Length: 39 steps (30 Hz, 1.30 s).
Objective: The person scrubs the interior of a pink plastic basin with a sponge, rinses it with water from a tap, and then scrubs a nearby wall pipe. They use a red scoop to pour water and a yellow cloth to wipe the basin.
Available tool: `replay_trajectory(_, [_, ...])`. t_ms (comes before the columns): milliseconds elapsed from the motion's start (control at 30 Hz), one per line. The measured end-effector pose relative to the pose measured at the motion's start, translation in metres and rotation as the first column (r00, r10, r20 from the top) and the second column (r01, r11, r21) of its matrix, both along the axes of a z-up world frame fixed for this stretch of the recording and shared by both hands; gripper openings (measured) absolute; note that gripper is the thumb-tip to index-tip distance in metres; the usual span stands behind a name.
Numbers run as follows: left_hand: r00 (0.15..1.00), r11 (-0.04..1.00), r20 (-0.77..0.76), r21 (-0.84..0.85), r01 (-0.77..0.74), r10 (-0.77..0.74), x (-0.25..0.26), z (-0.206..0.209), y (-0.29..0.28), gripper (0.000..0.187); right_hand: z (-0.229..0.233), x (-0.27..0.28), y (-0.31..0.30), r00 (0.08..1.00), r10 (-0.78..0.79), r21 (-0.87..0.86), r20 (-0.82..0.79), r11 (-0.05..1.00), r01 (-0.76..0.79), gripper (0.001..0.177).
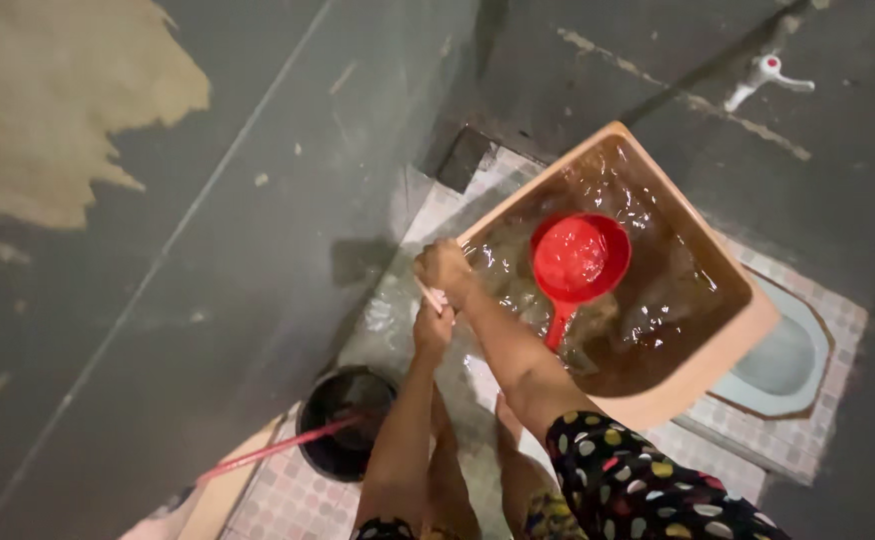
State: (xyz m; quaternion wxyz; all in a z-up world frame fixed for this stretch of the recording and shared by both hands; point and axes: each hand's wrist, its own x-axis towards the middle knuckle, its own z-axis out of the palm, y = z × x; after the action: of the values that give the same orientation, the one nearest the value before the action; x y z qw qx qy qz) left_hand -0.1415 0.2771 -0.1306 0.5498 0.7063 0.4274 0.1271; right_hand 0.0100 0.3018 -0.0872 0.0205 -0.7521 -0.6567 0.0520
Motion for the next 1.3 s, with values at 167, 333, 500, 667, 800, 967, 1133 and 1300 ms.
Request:
replay_trajectory(167, [0.977, 0.996, 0.196, -0.056, -0.071, 0.081, -0.044, 0.026, -0.053, 0.037, -0.011, -0.046, -0.035, 0.984, 0.176, 0.172, 0.039, 0.969, -0.18, 0.01])
replay_trajectory(333, [0.952, 0.952, 0.222, -0.268, -0.148, 0.211, -0.073, 0.058, -0.094, 0.038, -0.012, -0.088, -0.054, 0.97, 0.024, 0.141, -0.241, 0.99, 0.011, 0.019])
replay_trajectory(500, [0.995, 0.945, 0.008, -0.314, -0.094, 0.101, -0.076, 0.087, -0.084, 0.039, 0.011, -0.088, -0.062, 0.85, -0.077, 0.072, -0.521, 0.988, 0.133, 0.021])
replay_trajectory(667, [0.96, 0.821, 0.09, -0.544, -0.175, 0.265, -0.078, 0.127, -0.065, 0.036, 0.053, -0.072, -0.116, -0.01, -0.227, -0.223, -0.974, 0.945, 0.241, 0.028])
replay_trajectory(800, [0.861, 0.62, 0.196, -0.768, -0.163, 0.469, -0.037, 0.151, -0.062, 0.035, 0.1, -0.046, -0.171, -0.769, -0.254, -0.43, -0.586, 0.902, 0.03, 0.036])
replay_trajectory(967, [0.906, 0.938, 0.398, -0.345, -0.001, 0.147, 0.103, 0.156, -0.101, 0.029, 0.141, 0.013, -0.257, -0.904, -0.085, -0.564, -0.418, 0.804, 0.185, 0.046])
replay_trajectory(1133, [0.976, 0.987, 0.173, -0.075, 0.145, -0.13, 0.203, 0.177, -0.144, 0.024, 0.198, 0.079, -0.309, -0.735, 0.105, -0.507, -0.67, 0.659, 0.556, 0.054])
replay_trajectory(1300, [0.947, 0.892, 0.238, -0.347, 0.29, -0.216, 0.249, 0.197, -0.152, 0.022, 0.264, 0.174, -0.332, -0.717, 0.424, -0.335, -0.554, 0.675, 0.657, 0.052])
